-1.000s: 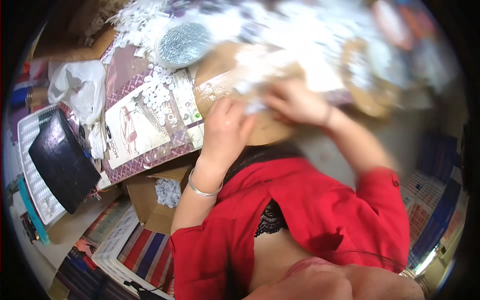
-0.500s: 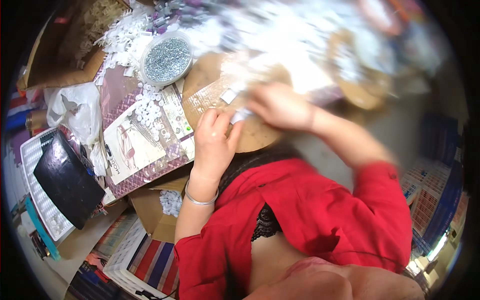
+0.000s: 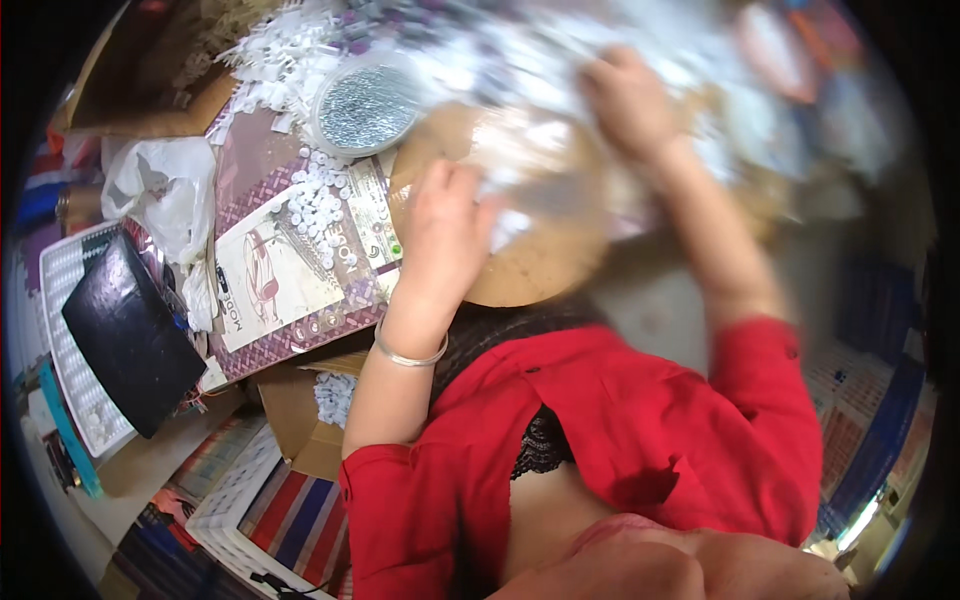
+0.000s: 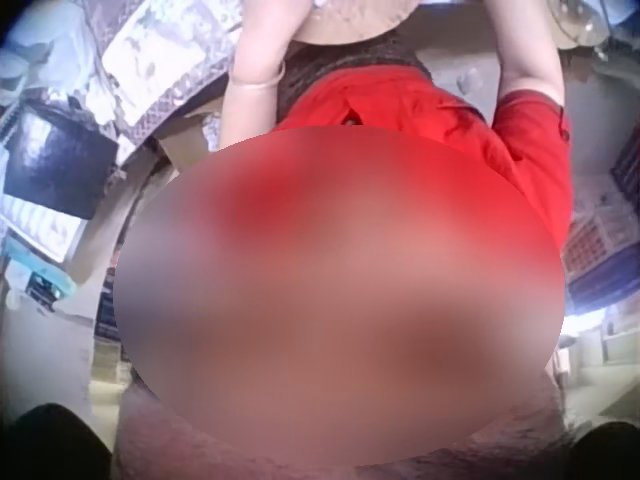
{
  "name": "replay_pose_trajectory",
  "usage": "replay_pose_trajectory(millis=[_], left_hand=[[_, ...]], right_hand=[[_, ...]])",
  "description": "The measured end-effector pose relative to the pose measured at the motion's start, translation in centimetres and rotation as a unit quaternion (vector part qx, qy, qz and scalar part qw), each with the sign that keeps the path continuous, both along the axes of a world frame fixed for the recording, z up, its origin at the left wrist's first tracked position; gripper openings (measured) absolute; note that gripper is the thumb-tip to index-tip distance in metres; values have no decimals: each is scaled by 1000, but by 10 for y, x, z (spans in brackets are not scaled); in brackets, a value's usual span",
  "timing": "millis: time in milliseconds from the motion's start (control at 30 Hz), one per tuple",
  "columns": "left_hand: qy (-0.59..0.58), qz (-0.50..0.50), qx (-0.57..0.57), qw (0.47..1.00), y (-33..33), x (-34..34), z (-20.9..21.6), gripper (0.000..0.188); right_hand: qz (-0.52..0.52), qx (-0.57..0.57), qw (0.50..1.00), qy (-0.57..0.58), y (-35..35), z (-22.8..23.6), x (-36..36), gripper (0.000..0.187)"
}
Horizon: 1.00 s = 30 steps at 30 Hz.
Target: Assembling small lace-like decorative pieces on a workspace using adhesive and a brush.
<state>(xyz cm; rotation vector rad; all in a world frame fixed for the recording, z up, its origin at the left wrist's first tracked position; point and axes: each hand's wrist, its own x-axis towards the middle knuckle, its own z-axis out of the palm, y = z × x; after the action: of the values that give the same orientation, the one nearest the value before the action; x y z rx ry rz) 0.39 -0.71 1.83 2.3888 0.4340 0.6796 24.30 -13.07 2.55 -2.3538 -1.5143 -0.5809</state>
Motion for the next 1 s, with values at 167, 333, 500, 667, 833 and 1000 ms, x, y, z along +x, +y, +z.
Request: replay_pose_trajectory(millis=[167,333,500,667,833,1000], left_hand=[[15,-21,13,1000,5,2,-9,22],[25,-17,14,999,4,1,-10,22],[22,-19,5,1000,4,3,-7,22],[48,-25,-20,998,6,3,-4,22],[24,-28,-1,999,7,4,-7,22],[29,-23,-16,999,7,2,-8,22]], right_hand=[[186,58,958,208,-3,1,-65,9],[202,20,965,163,0,-7,-78,12],[255,15,967,27,-8,-15,-73,33],[319,-9,948,-7,-6,-13,-58,40],[354,-47,933,-39,-4,-6,-52,42],[375,-54,924,-50,-2,-12,-44,45]])
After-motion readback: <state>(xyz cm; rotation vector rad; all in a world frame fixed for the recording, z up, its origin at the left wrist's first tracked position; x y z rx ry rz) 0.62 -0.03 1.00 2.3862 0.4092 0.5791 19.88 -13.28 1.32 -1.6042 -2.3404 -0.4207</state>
